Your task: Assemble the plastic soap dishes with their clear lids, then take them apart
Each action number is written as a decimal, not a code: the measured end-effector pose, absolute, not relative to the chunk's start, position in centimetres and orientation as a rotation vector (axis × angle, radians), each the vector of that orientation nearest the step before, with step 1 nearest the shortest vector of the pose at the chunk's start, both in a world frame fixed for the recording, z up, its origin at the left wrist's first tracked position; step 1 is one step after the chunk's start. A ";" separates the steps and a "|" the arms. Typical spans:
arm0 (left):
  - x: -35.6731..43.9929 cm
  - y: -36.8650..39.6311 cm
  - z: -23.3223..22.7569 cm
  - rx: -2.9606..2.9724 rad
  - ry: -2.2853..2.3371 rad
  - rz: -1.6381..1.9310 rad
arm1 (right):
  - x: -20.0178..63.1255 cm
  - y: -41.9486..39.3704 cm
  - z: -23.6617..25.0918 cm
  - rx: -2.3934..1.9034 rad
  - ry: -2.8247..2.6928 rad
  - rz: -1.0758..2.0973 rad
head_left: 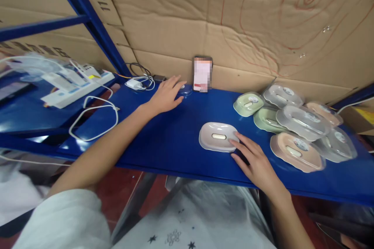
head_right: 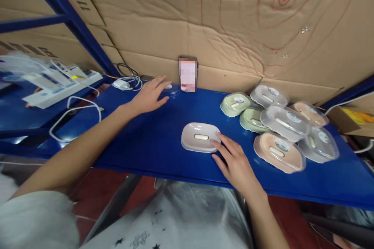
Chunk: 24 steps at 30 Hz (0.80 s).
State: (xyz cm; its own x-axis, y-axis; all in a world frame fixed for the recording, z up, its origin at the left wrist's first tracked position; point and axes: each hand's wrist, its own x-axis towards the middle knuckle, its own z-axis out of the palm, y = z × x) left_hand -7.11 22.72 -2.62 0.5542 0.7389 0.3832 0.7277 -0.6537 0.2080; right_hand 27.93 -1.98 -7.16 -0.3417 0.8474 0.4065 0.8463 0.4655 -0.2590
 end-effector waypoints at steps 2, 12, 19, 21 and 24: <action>-8.1 24.5 -3.2 2.699 1.416 0.544 | 28.0 -2.0 -7.2 -1.433 -2.224 0.029; -9.2 20.7 -1.3 2.665 1.128 0.387 | 28.1 -1.9 -7.4 -1.422 -2.204 0.014; -2.6 14.4 -2.0 2.665 0.873 0.813 | 27.6 -2.3 -7.5 -1.449 -2.101 0.089; -0.9 12.4 -2.9 2.729 0.772 0.905 | 27.4 -2.4 -7.4 -1.450 -2.087 0.093; 0.0 10.6 -3.9 2.856 0.637 0.964 | 27.3 -2.5 -7.0 -1.471 -2.115 0.118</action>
